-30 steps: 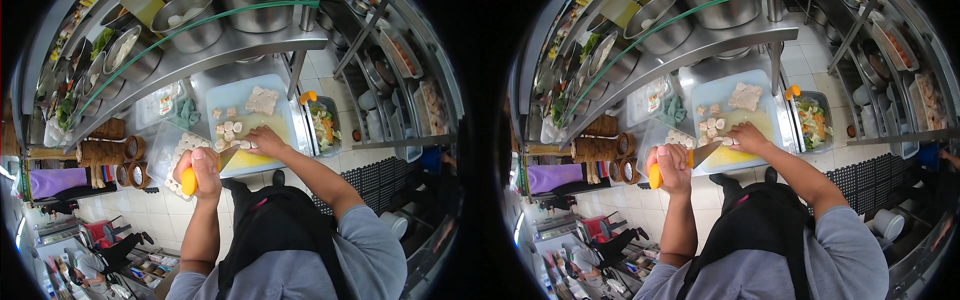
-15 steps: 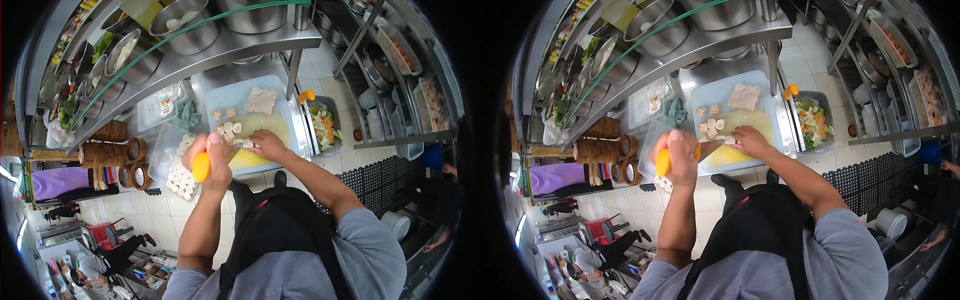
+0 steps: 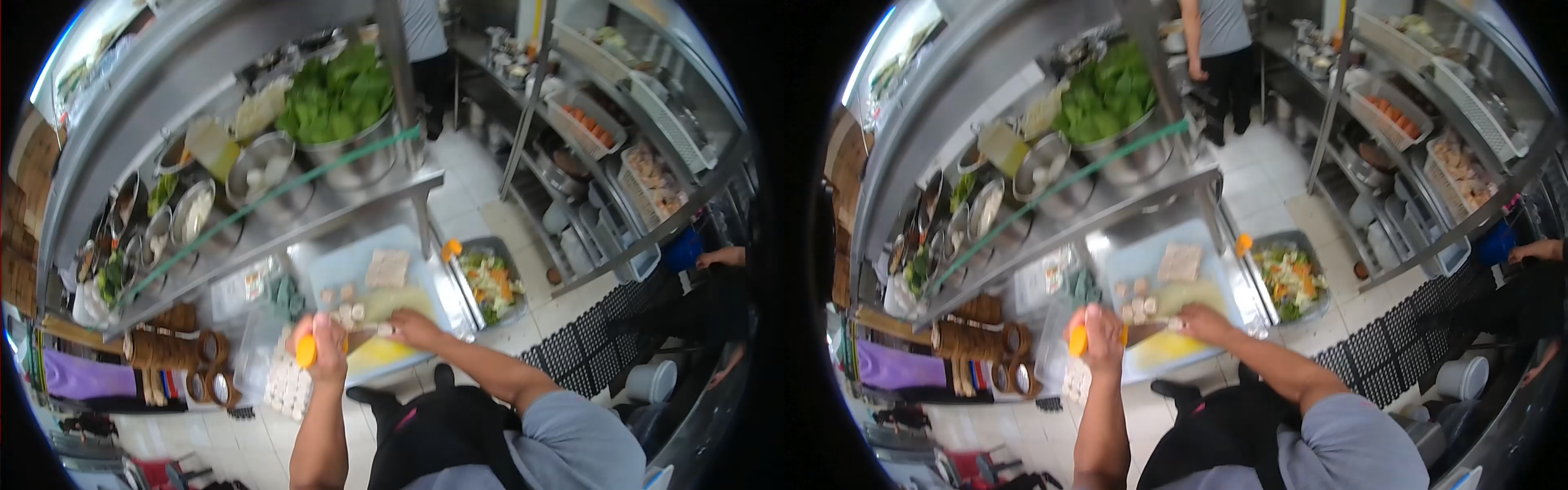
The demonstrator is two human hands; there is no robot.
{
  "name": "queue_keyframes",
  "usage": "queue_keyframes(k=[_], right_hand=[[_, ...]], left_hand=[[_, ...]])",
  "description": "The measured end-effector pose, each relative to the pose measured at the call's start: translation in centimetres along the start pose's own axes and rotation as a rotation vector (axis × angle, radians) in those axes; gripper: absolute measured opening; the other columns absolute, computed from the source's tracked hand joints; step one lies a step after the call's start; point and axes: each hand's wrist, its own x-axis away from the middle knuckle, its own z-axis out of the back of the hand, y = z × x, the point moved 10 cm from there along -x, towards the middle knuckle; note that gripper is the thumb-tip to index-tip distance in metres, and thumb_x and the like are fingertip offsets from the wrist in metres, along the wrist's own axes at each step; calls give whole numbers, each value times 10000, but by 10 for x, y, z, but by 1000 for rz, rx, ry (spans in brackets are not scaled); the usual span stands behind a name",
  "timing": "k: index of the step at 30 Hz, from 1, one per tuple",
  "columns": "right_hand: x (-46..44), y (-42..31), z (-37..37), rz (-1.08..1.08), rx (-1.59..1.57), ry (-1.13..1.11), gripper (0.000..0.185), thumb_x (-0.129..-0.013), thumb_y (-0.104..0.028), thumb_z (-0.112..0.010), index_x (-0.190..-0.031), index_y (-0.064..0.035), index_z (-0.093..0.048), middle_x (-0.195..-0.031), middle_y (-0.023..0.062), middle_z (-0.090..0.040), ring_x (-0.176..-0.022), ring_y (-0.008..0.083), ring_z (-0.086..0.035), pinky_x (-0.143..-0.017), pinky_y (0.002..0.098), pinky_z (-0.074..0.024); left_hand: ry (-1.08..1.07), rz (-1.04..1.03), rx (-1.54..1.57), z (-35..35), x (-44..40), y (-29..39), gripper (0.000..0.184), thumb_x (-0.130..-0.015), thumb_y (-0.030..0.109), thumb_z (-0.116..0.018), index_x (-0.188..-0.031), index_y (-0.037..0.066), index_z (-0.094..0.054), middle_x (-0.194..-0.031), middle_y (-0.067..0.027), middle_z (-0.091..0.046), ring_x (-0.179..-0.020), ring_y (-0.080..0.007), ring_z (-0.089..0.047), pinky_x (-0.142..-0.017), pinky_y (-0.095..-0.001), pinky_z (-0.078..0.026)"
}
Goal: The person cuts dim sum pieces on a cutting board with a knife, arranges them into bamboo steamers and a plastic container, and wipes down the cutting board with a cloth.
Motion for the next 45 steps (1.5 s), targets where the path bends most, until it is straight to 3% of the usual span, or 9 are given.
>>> queue_keyframes(k=[12, 14, 19, 25, 27, 33, 40, 42, 45], right_hand=[[7, -5, 20, 7, 110, 1, 392, -897, -289, -735, -1197, -42, -687, -1096, 143, -642, -1072, 351, -613, -980, 458, -485], [19, 0, 13, -38, 87, -15, 372, -895, -279, -731, -1179, -42, -700, -1138, 143, -648, -1092, 352, -612, -997, 458, -479], [16, 16, 18, -39, 28, -42, 395, -893, -276, -738, -1229, -75, -691, -1177, 126, -640, -1152, 351, -578, -1014, 456, -462], [8, -24, 46, -68, 210, 120, 498, -866, -344, -764, -1295, -116, -656, -1178, 99, -631, -1146, 333, -579, -1012, 461, -450], [1, -25, 34, -76, 223, 85, 484, -864, -370, -763, -1268, -119, -670, -1166, 96, -637, -1117, 328, -593, -986, 457, -463], [0, -8, 17, 9, 235, 56, 319, -883, -405, -745, -1076, -150, -745, -1080, 86, -656, -947, 314, -653, -837, 428, -532], [85, 26, 102, -594, -56, 206, 406, -954, -395, -729, -1197, -70, -736, -1098, 107, -705, -1026, 255, -694, -859, 371, -551], [125, 58, 85, -878, -529, 198, 391, -999, -368, -700, -1235, -57, -729, -1100, 68, -739, -1003, 146, -678, -851, 312, -538], [161, 73, 51, -886, -1091, 300, 398, -1034, -363, -663, -1262, -42, -719, -1125, 34, -739, -1010, 85, -632, -819, 297, -532]], left_hand=[[-89, -47, -7, -28, -2, 11, 365, -1061, 96, -511, -726, 120, -369, -544, 35, -364, -436, -73, -331, -427, -261, -292], [134, 112, 57, 9, 8, -58, 379, -1067, 139, -535, -720, 123, -383, -538, 37, -374, -434, -70, -340, -420, -266, -300], [114, 80, 144, 27, -20, -13, 382, -1064, 128, -533, -716, 115, -377, -549, 28, -370, -461, -80, -337, -454, -278, -310], [-124, -245, -17, 25, -28, 48, 357, -1014, 92, -569, -700, 89, -397, -547, -2, -394, -449, -155, -344, -467, -345, -336], [-471, -607, -406, -20, -10, 46, 347, -920, 53, -668, -670, 68, -428, -557, -31, -413, -457, -221, -365, -483, -376, -351], [-1054, -576, -693, -60, 20, -76, 305, -814, 136, -800, -698, 87, -522, -739, -49, -512, -727, -281, -540, -686, -393, -451], [-1225, -471, -810, -44, 62, -196, 212, -885, 268, -745, -914, 99, -620, -1008, -117, -574, -1066, -351, -580, -1051, -505, -453], [-1248, -459, -891, -44, 74, -206, 213, -887, 256, -740, -950, 96, -614, -1076, -129, -570, -1137, -364, -565, -1105, -515, -422], [-1332, -365, -1029, -48, 80, -220, 298, -884, 214, -729, -1135, 102, -615, -1277, -167, -554, -1331, -381, -500, -1198, -525, -349]])
